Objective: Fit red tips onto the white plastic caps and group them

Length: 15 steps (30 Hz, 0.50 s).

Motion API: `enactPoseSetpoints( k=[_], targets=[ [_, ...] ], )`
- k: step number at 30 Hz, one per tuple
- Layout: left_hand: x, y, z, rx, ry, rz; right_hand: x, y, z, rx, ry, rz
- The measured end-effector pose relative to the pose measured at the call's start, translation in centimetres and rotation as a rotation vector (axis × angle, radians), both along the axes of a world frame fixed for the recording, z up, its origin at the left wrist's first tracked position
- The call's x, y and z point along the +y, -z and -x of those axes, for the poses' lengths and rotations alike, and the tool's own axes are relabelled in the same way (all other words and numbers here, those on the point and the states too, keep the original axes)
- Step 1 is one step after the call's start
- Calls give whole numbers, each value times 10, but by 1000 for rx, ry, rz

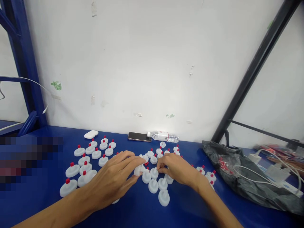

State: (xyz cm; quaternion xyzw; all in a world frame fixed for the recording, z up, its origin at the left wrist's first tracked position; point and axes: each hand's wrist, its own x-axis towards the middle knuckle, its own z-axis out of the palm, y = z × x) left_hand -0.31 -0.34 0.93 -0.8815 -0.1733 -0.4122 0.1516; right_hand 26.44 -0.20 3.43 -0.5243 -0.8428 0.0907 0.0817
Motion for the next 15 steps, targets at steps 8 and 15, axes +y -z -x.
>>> enactPoseSetpoints(
  k=[8, 15],
  targets=[
    [1, 0, -2, 55, -40, -7, -9, -24, 2, 431, 3, -140],
    [2, 4, 1, 26, -38, 82, -25, -23, 29, 744, -119, -39]
  ],
)
